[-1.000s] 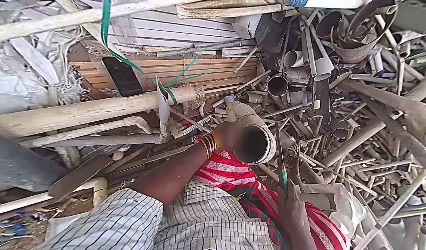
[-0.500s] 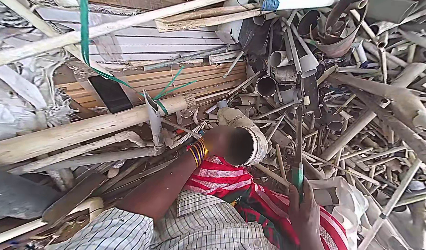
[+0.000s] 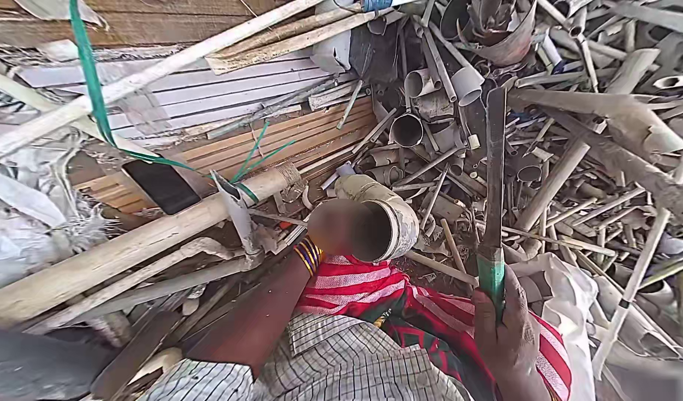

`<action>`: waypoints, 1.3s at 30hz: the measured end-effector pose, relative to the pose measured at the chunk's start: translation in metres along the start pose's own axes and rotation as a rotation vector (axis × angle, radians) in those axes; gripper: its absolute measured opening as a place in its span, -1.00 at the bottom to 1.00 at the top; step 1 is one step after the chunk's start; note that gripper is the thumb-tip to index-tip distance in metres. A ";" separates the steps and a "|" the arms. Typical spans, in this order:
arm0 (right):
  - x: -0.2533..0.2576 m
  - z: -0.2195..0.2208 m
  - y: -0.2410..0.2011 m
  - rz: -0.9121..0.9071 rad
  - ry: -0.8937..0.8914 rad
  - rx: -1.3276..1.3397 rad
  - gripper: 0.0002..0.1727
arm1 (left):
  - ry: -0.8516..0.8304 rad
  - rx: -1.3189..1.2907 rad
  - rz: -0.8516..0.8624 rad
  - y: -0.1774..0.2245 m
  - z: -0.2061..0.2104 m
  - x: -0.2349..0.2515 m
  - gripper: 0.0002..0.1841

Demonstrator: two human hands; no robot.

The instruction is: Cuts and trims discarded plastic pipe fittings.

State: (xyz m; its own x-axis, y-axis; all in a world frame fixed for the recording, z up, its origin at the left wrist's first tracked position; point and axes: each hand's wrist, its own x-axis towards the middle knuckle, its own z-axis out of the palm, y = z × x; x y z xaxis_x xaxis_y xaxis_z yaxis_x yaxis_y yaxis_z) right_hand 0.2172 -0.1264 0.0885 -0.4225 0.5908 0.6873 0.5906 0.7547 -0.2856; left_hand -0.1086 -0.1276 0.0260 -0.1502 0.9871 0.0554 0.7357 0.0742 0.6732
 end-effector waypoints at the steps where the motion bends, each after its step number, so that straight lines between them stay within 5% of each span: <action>1: -0.004 0.004 -0.003 -0.026 0.005 0.007 -0.32 | 0.000 -0.002 -0.005 0.001 0.000 0.001 -0.66; 3: -0.020 0.020 -0.005 0.039 -0.160 -0.042 -0.39 | 0.004 -0.006 -0.012 0.001 0.000 0.002 -0.67; 6: -0.015 0.029 -0.001 0.493 -0.663 -0.038 -0.41 | 0.007 0.009 -0.006 -0.001 0.002 0.001 -0.67; 11: 0.002 0.004 -0.014 0.081 -0.003 -0.016 -0.41 | 0.065 0.011 0.004 0.003 0.002 -0.005 -0.68; 13: -0.001 0.007 -0.021 -0.010 0.081 0.061 -0.41 | 0.064 0.009 -0.019 0.004 0.001 -0.003 -0.68; 15: -0.015 0.018 -0.024 0.075 -0.131 -0.002 -0.46 | 0.071 0.002 -0.020 0.002 0.001 -0.002 -0.68; 17: -0.009 0.020 -0.027 0.426 -0.701 -0.043 -0.46 | 0.079 -0.004 0.005 -0.001 0.003 -0.002 -0.69; 18: -0.004 0.021 -0.023 0.518 -0.791 -0.069 -0.45 | 0.077 0.000 0.013 -0.001 0.003 -0.003 -0.69; 22: -0.006 0.004 -0.016 0.141 -0.159 -0.063 -0.43 | 0.096 0.015 0.016 -0.002 0.004 -0.005 -0.68; 24: -0.005 0.000 -0.020 0.007 0.008 0.050 -0.42 | 0.118 0.019 0.038 -0.005 0.006 -0.003 -0.67; 26: -0.013 0.007 -0.021 0.022 -0.086 0.052 -0.45 | 0.125 0.016 0.041 -0.004 0.006 -0.003 -0.67; 29: -0.001 0.012 -0.017 0.453 -0.741 -0.033 -0.45 | 0.073 0.024 0.005 0.003 0.003 -0.004 -0.68; 30: 0.003 0.012 -0.012 0.504 -0.753 -0.057 -0.45 | 0.048 0.033 -0.007 0.004 0.002 -0.003 -0.67; 33: 0.001 0.000 -0.006 0.225 -0.237 -0.040 -0.43 | 0.083 0.033 0.027 -0.001 0.005 -0.003 -0.65; 36: -0.003 -0.003 -0.012 0.046 0.022 0.155 -0.34 | 0.108 0.033 0.042 -0.004 0.007 -0.002 -0.65; 38: -0.013 0.007 -0.015 0.061 -0.129 0.093 -0.40 | 0.100 0.040 0.040 -0.003 0.006 -0.002 -0.64; 39: -0.014 0.011 -0.016 0.153 -0.347 0.019 -0.42 | 0.098 0.042 0.046 -0.003 0.006 -0.001 -0.65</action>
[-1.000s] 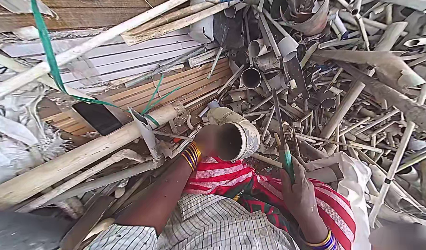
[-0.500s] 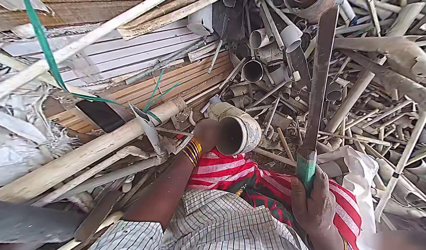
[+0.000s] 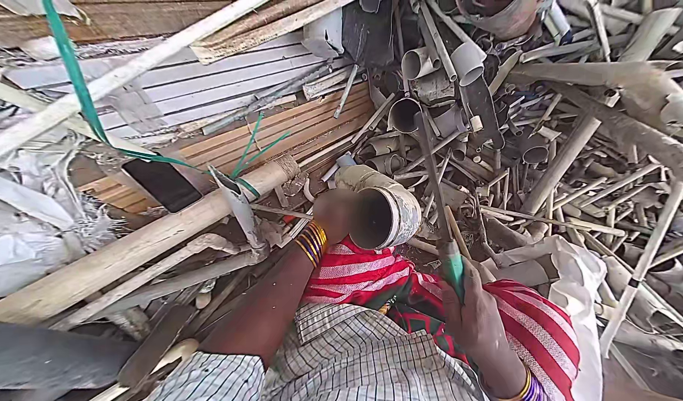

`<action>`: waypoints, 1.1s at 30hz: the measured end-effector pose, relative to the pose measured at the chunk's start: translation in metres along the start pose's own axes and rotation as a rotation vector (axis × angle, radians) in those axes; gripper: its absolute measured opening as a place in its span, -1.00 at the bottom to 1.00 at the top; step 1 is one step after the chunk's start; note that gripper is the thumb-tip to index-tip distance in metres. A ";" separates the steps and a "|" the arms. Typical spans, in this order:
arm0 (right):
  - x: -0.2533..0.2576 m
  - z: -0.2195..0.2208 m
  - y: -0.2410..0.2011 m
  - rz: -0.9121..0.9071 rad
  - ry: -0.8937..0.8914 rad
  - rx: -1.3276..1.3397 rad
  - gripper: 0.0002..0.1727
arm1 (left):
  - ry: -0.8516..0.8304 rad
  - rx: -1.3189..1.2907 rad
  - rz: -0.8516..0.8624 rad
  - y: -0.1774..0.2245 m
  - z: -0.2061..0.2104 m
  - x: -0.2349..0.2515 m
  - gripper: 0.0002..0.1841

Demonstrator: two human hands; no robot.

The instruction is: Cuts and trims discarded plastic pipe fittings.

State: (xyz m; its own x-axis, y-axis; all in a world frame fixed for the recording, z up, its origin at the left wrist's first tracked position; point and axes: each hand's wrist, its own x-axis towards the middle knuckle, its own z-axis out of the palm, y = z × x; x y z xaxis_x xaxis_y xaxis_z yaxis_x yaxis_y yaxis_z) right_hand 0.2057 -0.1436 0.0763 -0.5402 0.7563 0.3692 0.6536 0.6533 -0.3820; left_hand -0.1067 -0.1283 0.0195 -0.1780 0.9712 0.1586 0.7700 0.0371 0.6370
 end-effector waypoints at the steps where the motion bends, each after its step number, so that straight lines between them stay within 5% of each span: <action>1: 0.008 -0.003 -0.002 0.206 -0.324 -0.030 -0.39 | -0.001 0.000 0.010 -0.001 0.000 0.000 -0.65; 3: 0.022 -0.004 0.005 0.412 -0.530 -0.072 -0.36 | 0.001 0.000 0.031 0.001 -0.001 -0.001 -0.67; 7: 0.006 -0.015 0.006 -0.012 0.135 0.004 -0.36 | 0.025 0.007 0.024 0.000 0.001 -0.005 -0.66; 10: -0.001 -0.003 0.002 -0.157 0.300 0.133 -0.36 | 0.039 0.007 0.018 0.002 0.000 -0.003 -0.66; 12: -0.007 0.014 0.003 -0.021 0.072 0.016 -0.43 | 0.036 0.000 0.017 0.000 0.000 -0.002 -0.66; 14: 0.006 0.017 0.005 0.337 -0.390 -0.023 -0.47 | -0.005 0.004 0.006 -0.002 0.002 -0.001 -0.65; 15: 0.012 0.016 0.008 0.426 -0.447 -0.034 -0.48 | -0.012 0.005 0.015 -0.003 0.002 0.000 -0.65; 19: 0.004 0.003 0.009 0.029 0.168 0.019 -0.40 | 0.036 -0.007 0.062 -0.004 0.001 -0.002 -0.67; 21: 0.002 0.002 0.008 -0.125 0.323 0.120 -0.35 | 0.026 0.002 0.040 -0.003 0.002 0.000 -0.66; 24: 0.000 0.015 0.014 -0.064 0.085 0.016 -0.43 | 0.005 0.009 0.033 -0.004 0.001 0.003 -0.66; 26: 0.011 0.013 0.020 0.240 -0.306 0.014 -0.50 | -0.006 0.015 0.035 -0.005 0.002 0.002 -0.66; 27: 0.017 0.010 0.026 0.322 -0.323 0.014 -0.50 | -0.025 0.019 0.020 -0.003 0.000 0.003 -0.66; 33: 0.010 -0.016 0.021 -0.055 0.321 0.192 -0.31 | -0.012 -0.006 -0.018 0.001 -0.003 -0.002 -0.67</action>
State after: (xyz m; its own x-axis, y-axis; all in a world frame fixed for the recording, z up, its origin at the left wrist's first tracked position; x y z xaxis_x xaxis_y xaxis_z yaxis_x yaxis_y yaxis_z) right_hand 0.2230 -0.1229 0.0856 -0.3581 0.6900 0.6290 0.5006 0.7105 -0.4945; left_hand -0.1072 -0.1311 0.0221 -0.1845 0.9732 0.1376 0.7627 0.0535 0.6445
